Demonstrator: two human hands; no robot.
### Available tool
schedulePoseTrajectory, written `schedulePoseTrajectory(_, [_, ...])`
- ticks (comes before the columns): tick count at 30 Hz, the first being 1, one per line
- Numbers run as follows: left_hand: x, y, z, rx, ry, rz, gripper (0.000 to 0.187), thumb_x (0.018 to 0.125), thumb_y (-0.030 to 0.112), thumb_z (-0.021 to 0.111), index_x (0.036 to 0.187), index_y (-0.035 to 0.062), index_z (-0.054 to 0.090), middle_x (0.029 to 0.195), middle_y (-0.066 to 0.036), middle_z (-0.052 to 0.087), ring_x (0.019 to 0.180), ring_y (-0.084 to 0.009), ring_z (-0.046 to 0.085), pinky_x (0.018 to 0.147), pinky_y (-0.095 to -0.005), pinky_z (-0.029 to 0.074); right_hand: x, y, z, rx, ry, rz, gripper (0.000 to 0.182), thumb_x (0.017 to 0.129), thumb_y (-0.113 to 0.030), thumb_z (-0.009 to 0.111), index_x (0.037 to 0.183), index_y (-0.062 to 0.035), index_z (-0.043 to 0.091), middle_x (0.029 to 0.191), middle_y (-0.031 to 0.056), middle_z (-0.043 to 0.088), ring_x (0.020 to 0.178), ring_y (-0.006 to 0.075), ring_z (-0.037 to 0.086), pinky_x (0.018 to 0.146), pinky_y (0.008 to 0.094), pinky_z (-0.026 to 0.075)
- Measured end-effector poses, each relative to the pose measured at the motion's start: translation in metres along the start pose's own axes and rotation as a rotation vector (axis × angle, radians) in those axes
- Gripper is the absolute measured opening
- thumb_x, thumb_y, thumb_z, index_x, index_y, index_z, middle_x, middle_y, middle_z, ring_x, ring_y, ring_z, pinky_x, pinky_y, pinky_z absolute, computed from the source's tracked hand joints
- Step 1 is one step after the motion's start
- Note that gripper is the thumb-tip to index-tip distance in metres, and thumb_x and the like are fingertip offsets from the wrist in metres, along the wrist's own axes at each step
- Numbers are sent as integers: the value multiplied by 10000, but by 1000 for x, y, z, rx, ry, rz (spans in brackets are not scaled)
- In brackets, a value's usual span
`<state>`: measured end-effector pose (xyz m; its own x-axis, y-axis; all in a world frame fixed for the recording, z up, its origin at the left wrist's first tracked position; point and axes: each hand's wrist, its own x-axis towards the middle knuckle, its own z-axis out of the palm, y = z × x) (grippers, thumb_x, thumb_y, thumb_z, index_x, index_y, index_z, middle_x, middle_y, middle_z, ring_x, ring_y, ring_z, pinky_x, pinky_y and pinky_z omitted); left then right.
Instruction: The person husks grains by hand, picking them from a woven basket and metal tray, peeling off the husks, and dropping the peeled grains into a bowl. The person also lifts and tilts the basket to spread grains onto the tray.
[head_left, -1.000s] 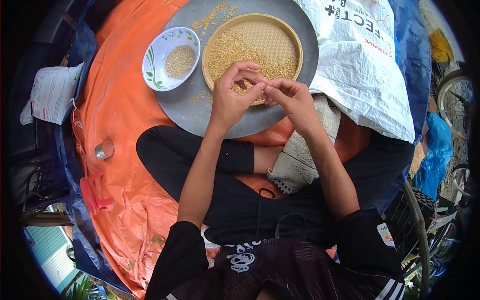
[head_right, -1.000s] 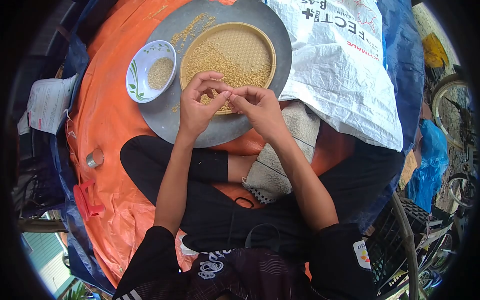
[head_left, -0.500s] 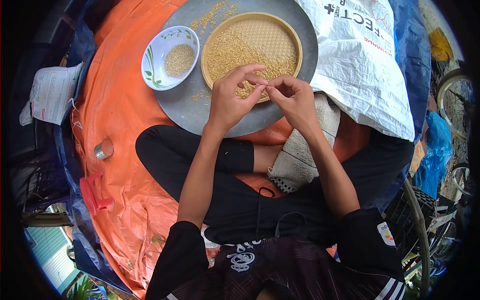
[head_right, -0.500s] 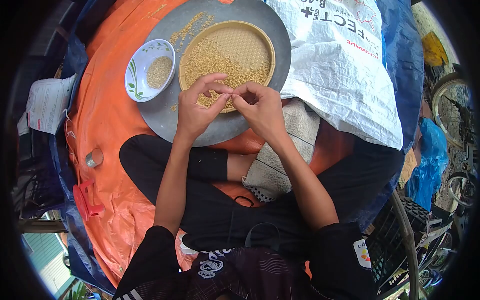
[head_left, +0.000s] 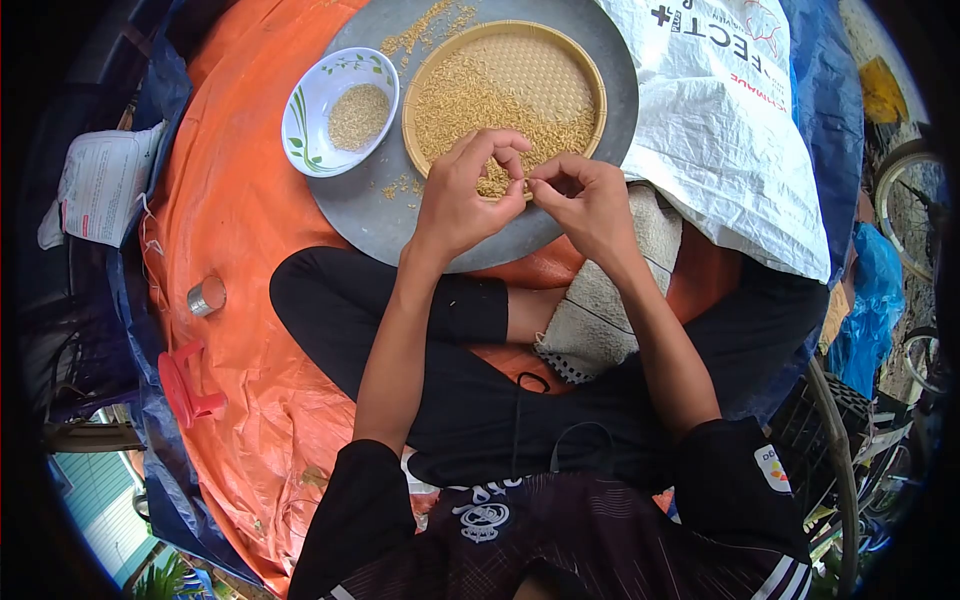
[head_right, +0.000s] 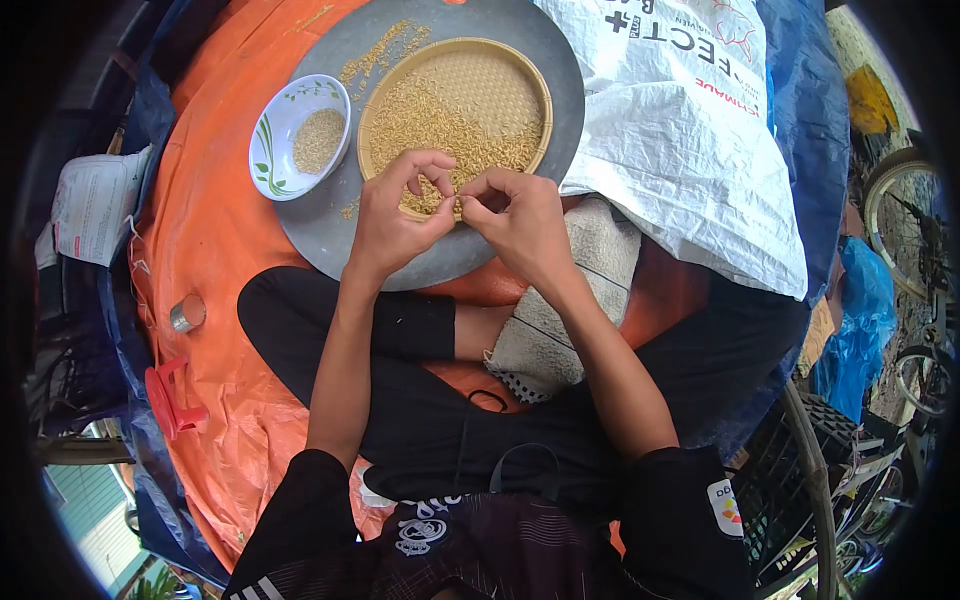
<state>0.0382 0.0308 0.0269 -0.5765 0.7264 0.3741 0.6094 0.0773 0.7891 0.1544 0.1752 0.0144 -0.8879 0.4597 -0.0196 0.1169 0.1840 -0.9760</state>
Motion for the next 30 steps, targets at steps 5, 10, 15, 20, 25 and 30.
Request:
schedulePoseTrajectory(5, [-1, 1, -1, 7, -37, -2, 405, 726, -23, 733, 1112, 69, 652, 833, -53, 674, 805, -218, 691, 757, -356, 546, 0, 0, -1, -46, -24, -7, 118, 830, -65, 718, 893, 28, 753, 754, 110, 746, 654, 129, 685, 637, 292, 544])
schedulePoseTrajectory(10, [-1, 2, -2, 26, -63, -9, 408, 728, -20, 734, 1118, 64, 649, 840, -56, 682, 812, -221, 700, 758, -353, 550, -1, 2, -1, -56, -27, -25, 125, 828, -76, 720, 893, 25, 753, 746, 117, 740, 630, 136, 672, 625, 302, 535])
schedulePoseTrajectory(15, [-4, 0, 1, -22, -74, -82, 399, 746, -15, 732, 1129, 48, 638, 861, -68, 695, 806, -214, 704, 761, -348, 558, -1, 3, 0, -76, -23, -28, 124, 824, -84, 726, 885, 22, 751, 746, 116, 738, 649, 133, 679, 636, 307, 537])
schedulePoseTrajectory(20, [-7, -4, 9, -35, -49, -29, 390, 746, -61, 739, 1113, 14, 629, 872, -63, 703, 786, -150, 681, 736, -293, 544, -2, 3, -3, -49, -55, 77, 111, 828, -89, 725, 847, 20, 735, 710, 79, 709, 632, 109, 635, 610, 296, 507])
schedulePoseTrajectory(25, [-8, -1, 8, -24, -78, 8, 378, 755, -73, 735, 1107, 16, 632, 902, -69, 698, 813, -157, 692, 760, -301, 561, 1, 6, -9, 80, -137, 195, 114, 841, -90, 712, 793, 13, 708, 677, 18, 656, 614, 83, 580, 574, 266, 456])
schedulePoseTrajectory(30, [-8, 2, 6, 16, -90, 138, 392, 739, -78, 731, 1106, 30, 641, 929, -78, 681, 825, -180, 697, 748, -319, 564, 4, 2, -21, 292, -264, 307, 134, 853, -103, 701, 751, -16, 695, 682, 5, 634, 606, 77, 562, 568, 245, 448])
